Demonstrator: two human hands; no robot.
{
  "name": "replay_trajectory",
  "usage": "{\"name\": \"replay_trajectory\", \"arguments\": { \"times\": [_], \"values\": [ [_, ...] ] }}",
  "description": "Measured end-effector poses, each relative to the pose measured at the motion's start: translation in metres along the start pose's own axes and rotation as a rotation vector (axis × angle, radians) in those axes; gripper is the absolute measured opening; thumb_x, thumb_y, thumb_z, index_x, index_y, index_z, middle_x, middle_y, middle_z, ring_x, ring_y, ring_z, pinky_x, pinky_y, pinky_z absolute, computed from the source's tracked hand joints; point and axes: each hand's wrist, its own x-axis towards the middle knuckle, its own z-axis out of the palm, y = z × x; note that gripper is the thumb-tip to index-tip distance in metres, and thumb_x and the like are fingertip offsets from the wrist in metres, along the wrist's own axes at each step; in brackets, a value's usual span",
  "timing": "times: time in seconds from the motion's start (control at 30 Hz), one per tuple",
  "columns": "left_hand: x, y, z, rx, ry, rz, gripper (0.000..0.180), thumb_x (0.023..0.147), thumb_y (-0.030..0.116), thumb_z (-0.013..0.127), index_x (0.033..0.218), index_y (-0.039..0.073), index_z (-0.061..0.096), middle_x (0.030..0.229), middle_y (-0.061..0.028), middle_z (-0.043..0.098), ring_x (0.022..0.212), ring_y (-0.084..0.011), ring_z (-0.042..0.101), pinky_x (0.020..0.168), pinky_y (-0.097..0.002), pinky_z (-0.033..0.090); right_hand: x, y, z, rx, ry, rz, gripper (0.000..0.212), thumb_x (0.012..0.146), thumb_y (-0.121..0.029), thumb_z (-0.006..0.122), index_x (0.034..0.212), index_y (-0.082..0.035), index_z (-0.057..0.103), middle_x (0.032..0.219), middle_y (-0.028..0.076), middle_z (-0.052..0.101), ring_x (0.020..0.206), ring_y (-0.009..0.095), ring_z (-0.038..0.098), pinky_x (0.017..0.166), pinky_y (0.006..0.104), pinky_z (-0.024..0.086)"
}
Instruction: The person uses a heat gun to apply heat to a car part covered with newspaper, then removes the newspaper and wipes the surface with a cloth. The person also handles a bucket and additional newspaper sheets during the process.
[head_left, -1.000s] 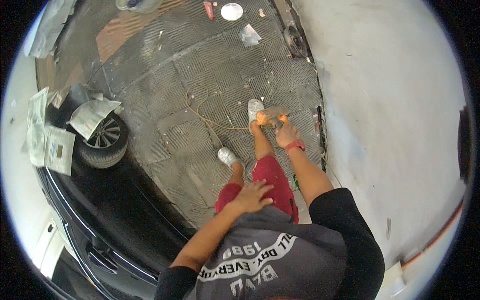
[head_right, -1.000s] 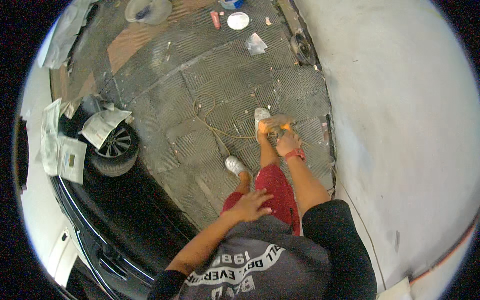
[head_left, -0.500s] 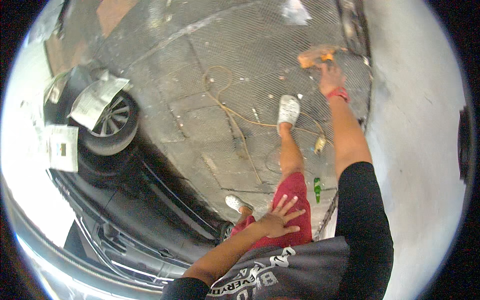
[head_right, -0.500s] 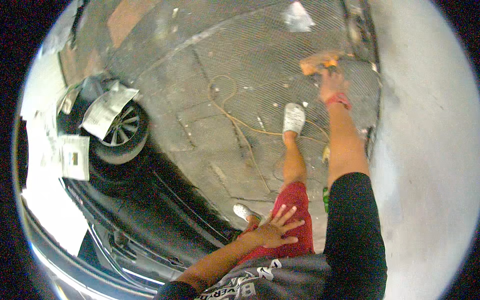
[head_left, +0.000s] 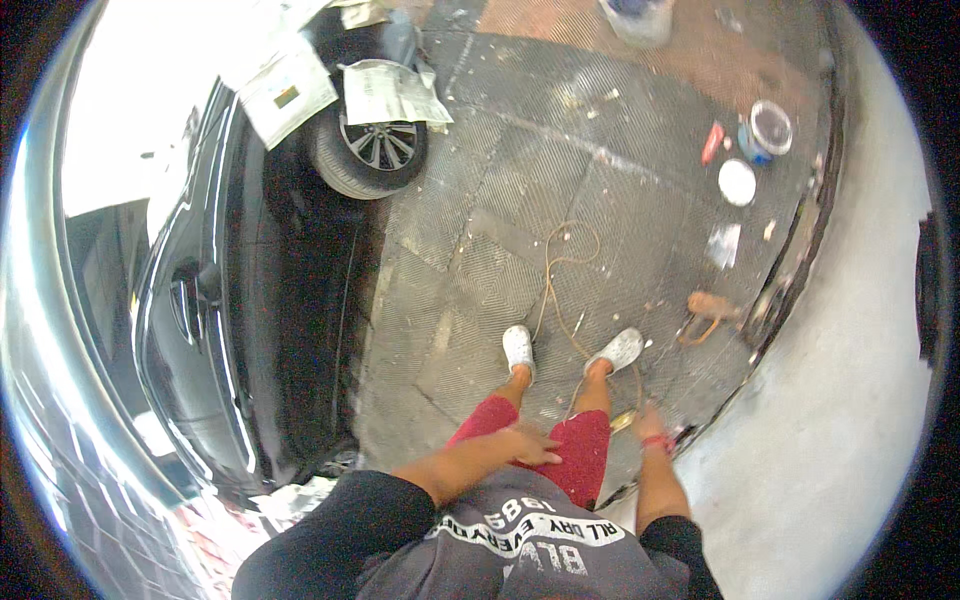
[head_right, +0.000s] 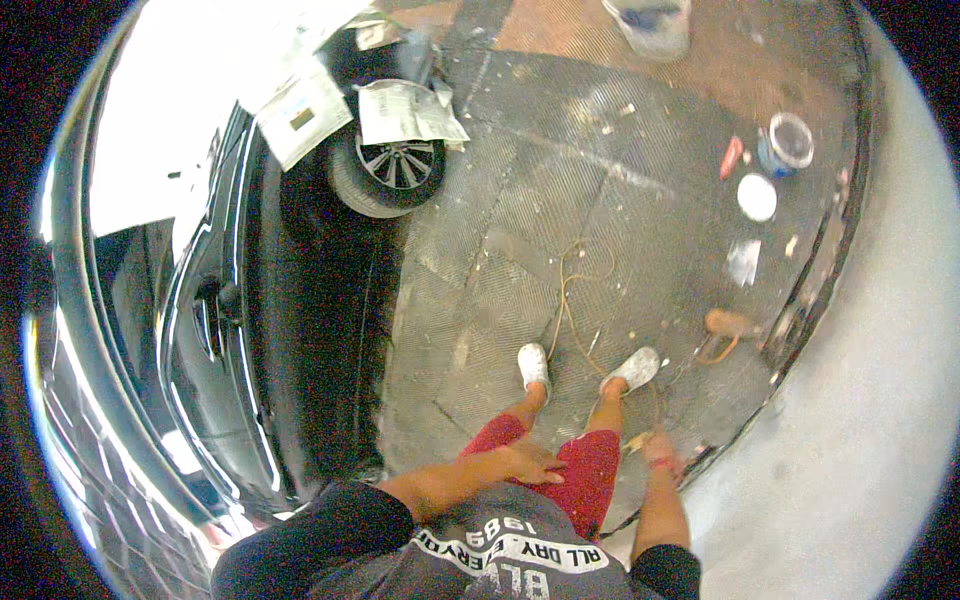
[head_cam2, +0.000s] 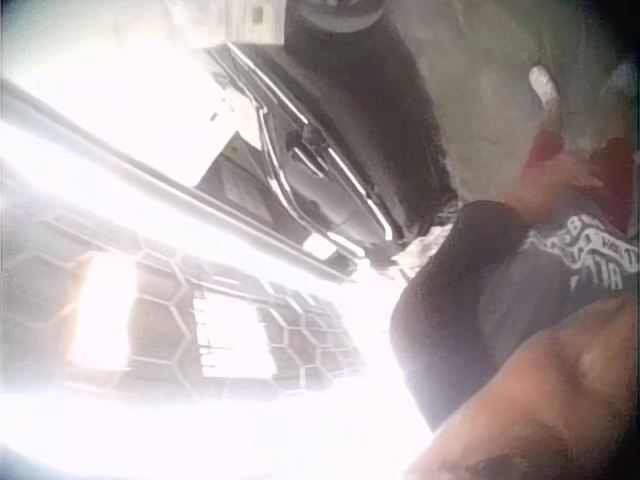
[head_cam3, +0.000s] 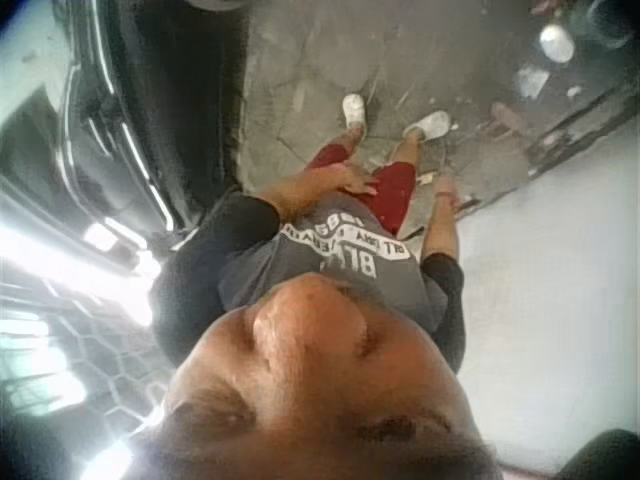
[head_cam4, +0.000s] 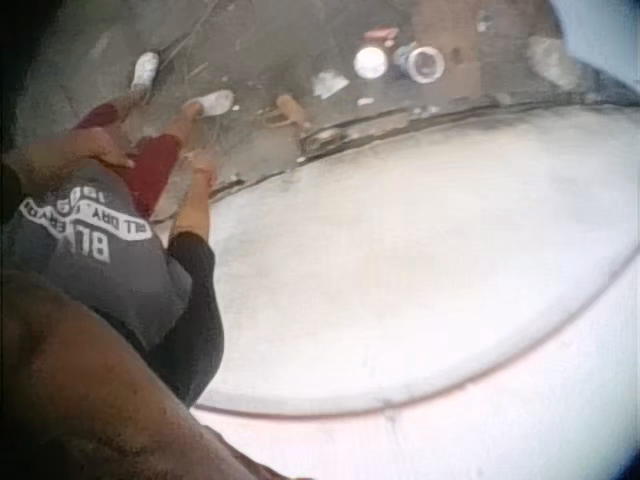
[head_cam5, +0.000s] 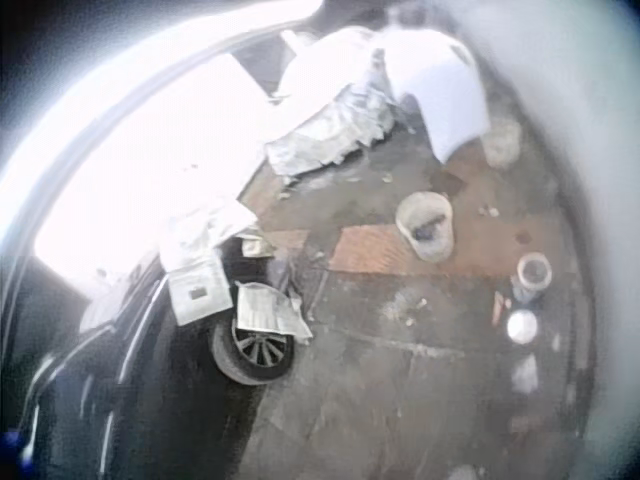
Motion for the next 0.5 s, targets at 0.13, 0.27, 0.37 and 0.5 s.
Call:
{"name": "replay_trajectory", "arguments": {
  "times": [0.13, 0.27, 0.37, 0.5],
  "values": [
    [-0.106, -0.083, -0.017, 0.118, 0.333, -0.154, 0.074, 0.104, 0.073, 0.038, 0.164, 0.029, 0.043, 0.173, -0.0139, 0.032, 0.161, -0.0385, 0.025, 0.128, -0.0628, 0.021, -0.066, -0.029, -0.016, -0.08, 0.048, 0.005, 0.055, 0.094, -0.037, 0.071, 0.14, -0.008, 0.065, 0.135, 0.028, 0.067, 0.127, 0.046, 0.064, 0.108, 0.0524, 0.051],
    [-0.128, -0.197, -0.041, -0.447, 0.748, -0.094, 0.076, 0.105, 0.069, 0.043, 0.162, 0.019, 0.046, 0.169, -0.0165, 0.04, 0.156, -0.0377, 0.036, 0.127, -0.0534, 0.03, -0.081, -0.07, -0.089, -0.056, 0.235, -0.006, 0.048, 0.095, -0.034, 0.071, 0.133, -0.005, 0.068, 0.132, 0.029, 0.068, 0.124, 0.046, 0.065, 0.107, 0.0512, 0.051],
    [-0.169, -0.233, -0.075, -0.87, 0.983, -0.058, 0.079, 0.106, 0.067, 0.044, 0.159, 0.008, 0.048, 0.164, -0.0181, 0.046, 0.153, -0.0361, 0.041, 0.126, -0.0479, 0.032, -0.129, -0.167, -0.195, -0.027, 0.234, 0.043, 0.05, 0.096, -0.033, 0.07, 0.136, -0.003, 0.064, 0.132, 0.028, 0.068, 0.122, 0.046, 0.066, 0.107, 0.0493, 0.051],
    [-0.158, -0.324, -0.12, -1.166, 1.193, 0.001, 0.072, 0.106, 0.058, 0.054, 0.156, 0.006, 0.052, 0.154, -0.0188, 0.058, 0.146, -0.0341, 0.053, 0.121, -0.0454, 0.041, -0.086, -0.176, -0.251, 0.054, 0.685, -0.278, 0.054, 0.098, -0.034, 0.07, 0.139, 0.0, 0.061, 0.129, 0.025, 0.07, 0.116, 0.039, 0.069, 0.1, 0.0461, 0.054]
  ]
}}
